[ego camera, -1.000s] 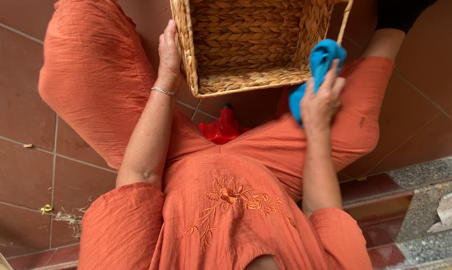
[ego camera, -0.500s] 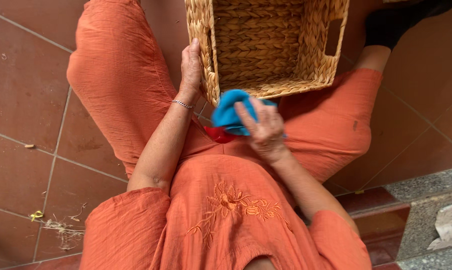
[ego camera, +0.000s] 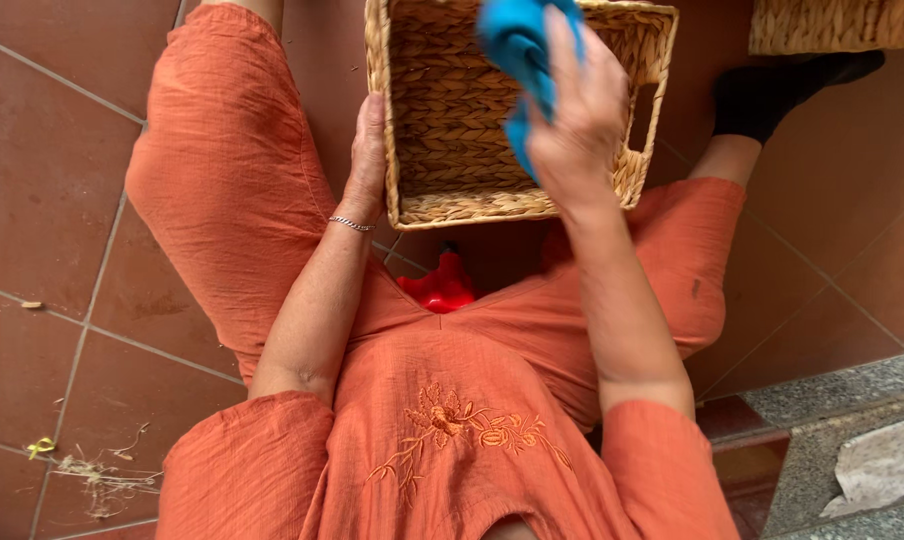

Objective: The person sits on a tiled floor and wipes a rectangular woven basket with a blue cloth. They clean the exterior and interior surfaces, then place the basket on a stack of similar baskets.

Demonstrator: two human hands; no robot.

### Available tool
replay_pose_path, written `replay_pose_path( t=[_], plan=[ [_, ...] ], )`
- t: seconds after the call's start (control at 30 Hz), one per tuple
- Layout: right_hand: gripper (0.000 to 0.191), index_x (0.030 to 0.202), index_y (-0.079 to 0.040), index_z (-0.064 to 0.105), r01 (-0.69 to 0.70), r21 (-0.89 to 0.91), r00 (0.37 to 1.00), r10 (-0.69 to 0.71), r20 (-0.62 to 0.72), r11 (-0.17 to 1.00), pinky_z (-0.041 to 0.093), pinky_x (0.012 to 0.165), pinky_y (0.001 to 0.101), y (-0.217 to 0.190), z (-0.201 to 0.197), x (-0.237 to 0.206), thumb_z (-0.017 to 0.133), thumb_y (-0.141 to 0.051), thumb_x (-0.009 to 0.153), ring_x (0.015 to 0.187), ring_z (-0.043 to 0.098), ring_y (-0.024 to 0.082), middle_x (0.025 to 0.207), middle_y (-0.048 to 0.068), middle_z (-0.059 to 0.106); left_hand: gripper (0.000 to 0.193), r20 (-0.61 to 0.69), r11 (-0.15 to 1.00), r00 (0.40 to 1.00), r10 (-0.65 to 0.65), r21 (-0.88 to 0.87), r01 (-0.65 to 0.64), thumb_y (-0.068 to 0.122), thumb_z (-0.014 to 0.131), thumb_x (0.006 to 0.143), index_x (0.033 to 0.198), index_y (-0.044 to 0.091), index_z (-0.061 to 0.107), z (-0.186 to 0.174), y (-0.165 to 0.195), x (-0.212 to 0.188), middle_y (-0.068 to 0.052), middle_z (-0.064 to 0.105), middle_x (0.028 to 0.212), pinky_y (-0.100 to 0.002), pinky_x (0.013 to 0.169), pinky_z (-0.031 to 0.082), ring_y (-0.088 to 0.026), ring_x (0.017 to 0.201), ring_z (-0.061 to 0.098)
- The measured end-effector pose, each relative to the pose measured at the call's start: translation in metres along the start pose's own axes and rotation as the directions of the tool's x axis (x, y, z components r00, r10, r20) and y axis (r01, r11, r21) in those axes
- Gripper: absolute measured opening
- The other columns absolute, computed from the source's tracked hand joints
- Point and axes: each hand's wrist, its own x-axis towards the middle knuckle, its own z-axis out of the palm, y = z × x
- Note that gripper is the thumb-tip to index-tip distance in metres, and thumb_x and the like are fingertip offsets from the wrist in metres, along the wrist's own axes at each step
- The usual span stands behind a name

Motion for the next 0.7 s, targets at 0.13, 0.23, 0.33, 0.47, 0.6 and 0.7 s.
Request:
replay_pose_path(
  t=[0.13, 0.23, 0.33, 0.47, 0.6, 0.7],
  plan=[
    [0.073, 0.153, -0.023, 0.050, 0.211, -0.175, 0.975, -0.219, -0.028, 0.962, 0.056, 0.092, 0.0418, -0.018, 0.095, 0.054, 0.060, 0.010, 0.089, 0.126, 0.056, 0.034, 0.145, 0.010, 0.055, 0.096, 0.099, 0.968, 0.995, 0.010, -0.250, 0.015, 0.076, 0.042, 0.092, 0.157, 0.006, 0.038, -0.009, 0.001, 0.007, -0.020, 0.052, 0.152, -0.043, 0.111, 0.050, -0.030, 0.138, 0.054],
    [0.074, 0.146, -0.025, 0.058, 0.209, -0.281, 0.977, -0.191, 0.093, 0.937, 0.055, 0.067, 0.0394, 0.000, 0.125, 0.057, 0.061, 0.009, 0.080, 0.112, 0.060, 0.030, 0.133, 0.008, 0.063, 0.086, 0.031, 0.975, 0.999, 0.028, -0.222, -0.020, 0.065, 0.052, 0.096, 0.157, 0.005, 0.039, -0.011, 0.001, 0.010, -0.017, 0.050, 0.154, -0.041, 0.113, 0.046, -0.027, 0.139, 0.052],
    [0.061, 0.147, -0.021, 0.063, 0.196, -0.319, 0.974, -0.146, 0.175, 0.927, 0.050, 0.049, 0.0330, 0.051, 0.108, 0.046, 0.063, 0.010, 0.096, 0.098, 0.061, 0.025, 0.113, 0.008, 0.068, 0.080, -0.037, 0.995, 0.996, 0.079, 0.057, -0.077, 0.045, 0.064, 0.092, 0.155, 0.005, 0.035, -0.010, 0.000, 0.011, -0.019, 0.054, 0.148, -0.042, 0.112, 0.048, -0.028, 0.135, 0.055],
    [0.070, 0.147, -0.019, 0.060, 0.014, -0.540, 0.990, 0.063, 0.125, 0.841, 0.059, 0.061, 0.0315, 0.135, 0.037, 0.013, 0.061, 0.006, 0.083, 0.109, 0.062, 0.038, 0.119, 0.010, 0.067, 0.081, -0.123, 0.976, 0.992, -0.014, 0.213, 0.040, 0.030, 0.069, 0.090, 0.157, 0.006, 0.031, -0.013, 0.004, 0.022, -0.019, 0.054, 0.146, -0.044, 0.111, 0.048, -0.028, 0.133, 0.057],
    [0.049, 0.150, 0.000, 0.049, -0.509, -0.270, 0.794, 0.567, 0.220, 0.818, 0.053, 0.100, 0.0460, 0.185, -0.002, -0.016, 0.071, -0.022, 0.112, 0.123, 0.062, 0.037, 0.136, 0.020, 0.062, 0.079, -0.114, 0.965, 0.992, 0.051, 0.260, -0.020, 0.020, 0.067, 0.093, 0.159, 0.006, 0.028, -0.019, 0.021, 0.047, -0.024, 0.045, 0.145, -0.046, 0.101, 0.051, -0.028, 0.127, 0.053],
    [0.049, 0.151, -0.004, 0.048, -0.828, 0.422, 0.543, 0.718, 0.437, 0.369, 0.054, 0.107, 0.0346, 0.190, -0.009, -0.030, 0.063, -0.026, 0.109, 0.128, 0.064, 0.023, 0.144, 0.012, 0.063, 0.076, -0.042, 0.955, 0.996, 0.081, 0.290, -0.065, 0.010, 0.053, 0.085, 0.158, 0.012, 0.035, -0.018, 0.037, 0.052, -0.017, 0.067, 0.129, -0.039, 0.086, 0.060, -0.021, 0.102, 0.069]
  ],
)
